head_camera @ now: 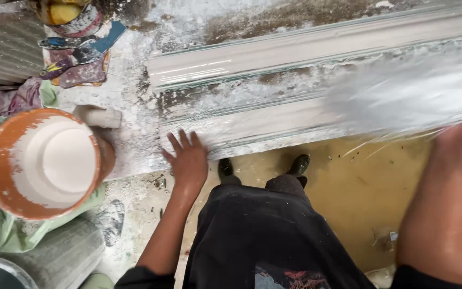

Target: Apply fiberglass strands and gypsum plaster to a mold to create architectural trim pieces.

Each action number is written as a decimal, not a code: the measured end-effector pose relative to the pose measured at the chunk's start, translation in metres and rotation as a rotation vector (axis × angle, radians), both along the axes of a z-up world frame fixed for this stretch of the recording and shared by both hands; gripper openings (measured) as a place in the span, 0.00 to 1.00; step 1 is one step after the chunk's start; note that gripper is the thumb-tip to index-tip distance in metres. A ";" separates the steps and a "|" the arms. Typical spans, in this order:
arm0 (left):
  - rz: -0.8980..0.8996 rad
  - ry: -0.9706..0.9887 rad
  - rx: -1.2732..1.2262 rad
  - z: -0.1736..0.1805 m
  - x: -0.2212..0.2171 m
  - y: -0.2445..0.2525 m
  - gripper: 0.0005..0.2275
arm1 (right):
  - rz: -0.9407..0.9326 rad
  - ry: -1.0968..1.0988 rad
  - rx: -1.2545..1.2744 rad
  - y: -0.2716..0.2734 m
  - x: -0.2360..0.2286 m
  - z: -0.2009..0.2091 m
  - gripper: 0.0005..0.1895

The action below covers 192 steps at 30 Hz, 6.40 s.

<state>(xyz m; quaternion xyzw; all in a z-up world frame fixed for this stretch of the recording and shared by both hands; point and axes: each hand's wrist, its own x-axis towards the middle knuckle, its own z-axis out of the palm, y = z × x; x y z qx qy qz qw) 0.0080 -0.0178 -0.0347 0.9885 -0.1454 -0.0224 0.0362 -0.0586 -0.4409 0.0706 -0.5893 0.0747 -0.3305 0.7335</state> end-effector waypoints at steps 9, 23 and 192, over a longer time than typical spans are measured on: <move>-0.037 0.019 -1.041 0.058 -0.058 -0.153 0.09 | 0.223 -0.088 0.092 -0.025 0.027 -0.030 0.29; 0.293 -0.133 -0.613 0.086 -0.071 -0.243 0.15 | 0.054 0.146 0.074 -0.149 0.035 -0.086 0.25; -0.040 -0.036 -0.920 0.028 -0.135 -0.898 0.19 | -0.131 -0.069 -0.645 -0.854 -0.096 -0.188 0.40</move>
